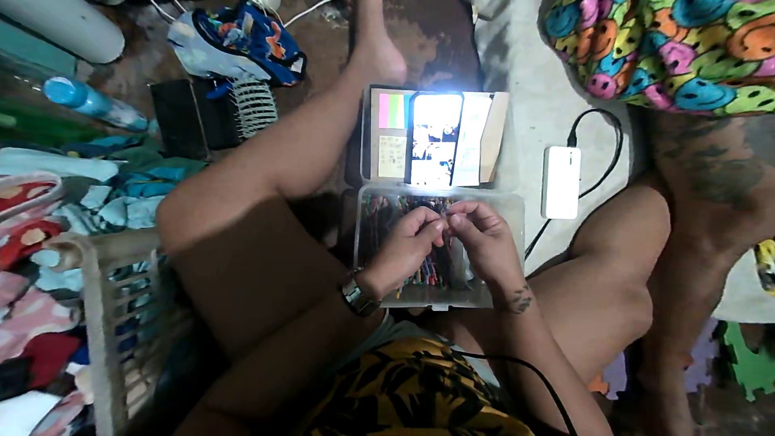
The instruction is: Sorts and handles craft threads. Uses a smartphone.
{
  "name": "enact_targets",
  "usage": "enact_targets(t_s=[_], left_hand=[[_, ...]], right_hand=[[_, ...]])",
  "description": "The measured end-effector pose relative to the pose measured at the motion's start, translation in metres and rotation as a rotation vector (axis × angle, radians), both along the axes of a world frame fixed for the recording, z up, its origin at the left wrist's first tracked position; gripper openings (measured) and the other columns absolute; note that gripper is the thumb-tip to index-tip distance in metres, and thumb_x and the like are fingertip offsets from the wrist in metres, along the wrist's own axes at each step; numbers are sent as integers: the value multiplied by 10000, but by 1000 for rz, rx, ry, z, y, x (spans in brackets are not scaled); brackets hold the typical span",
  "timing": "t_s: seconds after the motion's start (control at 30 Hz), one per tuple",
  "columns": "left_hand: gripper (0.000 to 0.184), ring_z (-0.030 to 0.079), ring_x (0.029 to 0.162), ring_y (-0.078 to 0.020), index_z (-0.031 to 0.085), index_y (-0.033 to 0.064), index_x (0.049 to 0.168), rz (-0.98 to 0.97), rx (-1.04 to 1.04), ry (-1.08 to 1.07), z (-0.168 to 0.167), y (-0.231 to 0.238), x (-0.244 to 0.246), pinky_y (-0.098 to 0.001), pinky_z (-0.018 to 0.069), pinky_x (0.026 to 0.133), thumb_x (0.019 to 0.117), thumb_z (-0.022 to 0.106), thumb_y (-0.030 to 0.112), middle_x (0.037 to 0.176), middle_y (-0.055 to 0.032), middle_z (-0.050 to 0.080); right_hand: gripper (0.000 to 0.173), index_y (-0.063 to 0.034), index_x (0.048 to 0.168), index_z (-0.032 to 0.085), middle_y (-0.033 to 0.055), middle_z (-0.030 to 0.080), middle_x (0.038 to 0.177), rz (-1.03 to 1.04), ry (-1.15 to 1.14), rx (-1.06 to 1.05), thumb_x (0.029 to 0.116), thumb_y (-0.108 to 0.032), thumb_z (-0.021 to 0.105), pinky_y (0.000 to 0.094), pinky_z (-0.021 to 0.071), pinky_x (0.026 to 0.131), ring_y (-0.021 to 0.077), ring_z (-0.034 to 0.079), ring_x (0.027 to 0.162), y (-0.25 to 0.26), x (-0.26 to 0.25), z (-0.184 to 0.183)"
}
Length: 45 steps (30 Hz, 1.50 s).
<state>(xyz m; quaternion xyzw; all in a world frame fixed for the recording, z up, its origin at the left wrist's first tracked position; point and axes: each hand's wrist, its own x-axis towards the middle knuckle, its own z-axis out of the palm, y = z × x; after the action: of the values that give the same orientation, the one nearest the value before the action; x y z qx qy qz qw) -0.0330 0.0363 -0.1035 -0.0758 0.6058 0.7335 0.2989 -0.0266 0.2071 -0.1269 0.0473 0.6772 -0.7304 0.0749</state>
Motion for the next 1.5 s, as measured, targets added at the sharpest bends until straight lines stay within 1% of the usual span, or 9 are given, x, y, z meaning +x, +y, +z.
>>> enact_targets(t_s=[0.43,0.57,0.7,0.83,0.97,1.13,1.23,1.4,1.5], left_hand=[[143,443,544,47,634,75,1003,-279,65,-111,14,-13,-12,-112,352,488,1057,503,100,795,68,617],[166,535,720,9,691,8,994,-222,-244,336,6,-7,-4,-149,457,672,1025,588,135,876,-5,618],[166,676,810,-225,738,14,932,-59,-591,971,-13,5,7,-351,578,732,969,597,92,880,-128,666],[151,620,880,-64,712,23,934,-60,-277,575,11,-2,1,-228,529,794,993,608,116,917,-39,647],[114,588,797,2,672,75,939,-93,107,72,22,-8,-9,-186,505,746,993,574,57,874,54,636],[100,591,821,13,681,63,913,-52,-25,271,17,-3,-5,-172,504,761,989,616,73,873,44,634],[104,603,883,-24,714,34,918,-30,-196,499,16,-5,-6,-194,517,795,971,645,90,906,-6,639],[145,599,750,16,692,56,977,-105,179,40,23,-11,-11,-162,511,703,993,551,24,834,67,656],[160,603,731,11,701,77,979,-145,285,-60,25,-11,-12,-152,506,677,1005,547,42,849,64,683]], right_hand=[[96,-236,1012,743,-99,730,1017,245,349,-16,939,-174,734,207,583,824,20,685,939,21,-5,-5],[177,-229,935,673,-98,702,839,80,167,-92,893,-77,751,214,585,746,11,667,759,9,-2,2],[185,-143,957,597,-116,607,727,-182,185,166,868,-3,679,158,523,620,-25,581,636,-16,6,17],[242,-204,1222,666,-131,675,885,87,193,-22,981,-193,667,209,569,786,-7,643,800,3,1,21],[175,-252,1118,756,-97,704,1088,312,140,-208,972,-323,690,218,562,858,17,652,977,18,-7,15],[112,-211,880,767,-48,710,869,55,52,-446,860,-101,772,240,587,780,47,673,815,-1,-4,22],[119,-207,907,734,-50,694,848,50,61,-370,868,-102,773,255,596,787,48,669,789,-3,-6,26],[162,-249,1056,767,-91,680,1162,358,146,-232,981,-356,671,217,563,863,28,643,1021,10,-14,26],[101,-226,1004,798,-83,728,1015,321,155,-446,948,-263,724,186,568,780,5,667,880,6,-12,22]])
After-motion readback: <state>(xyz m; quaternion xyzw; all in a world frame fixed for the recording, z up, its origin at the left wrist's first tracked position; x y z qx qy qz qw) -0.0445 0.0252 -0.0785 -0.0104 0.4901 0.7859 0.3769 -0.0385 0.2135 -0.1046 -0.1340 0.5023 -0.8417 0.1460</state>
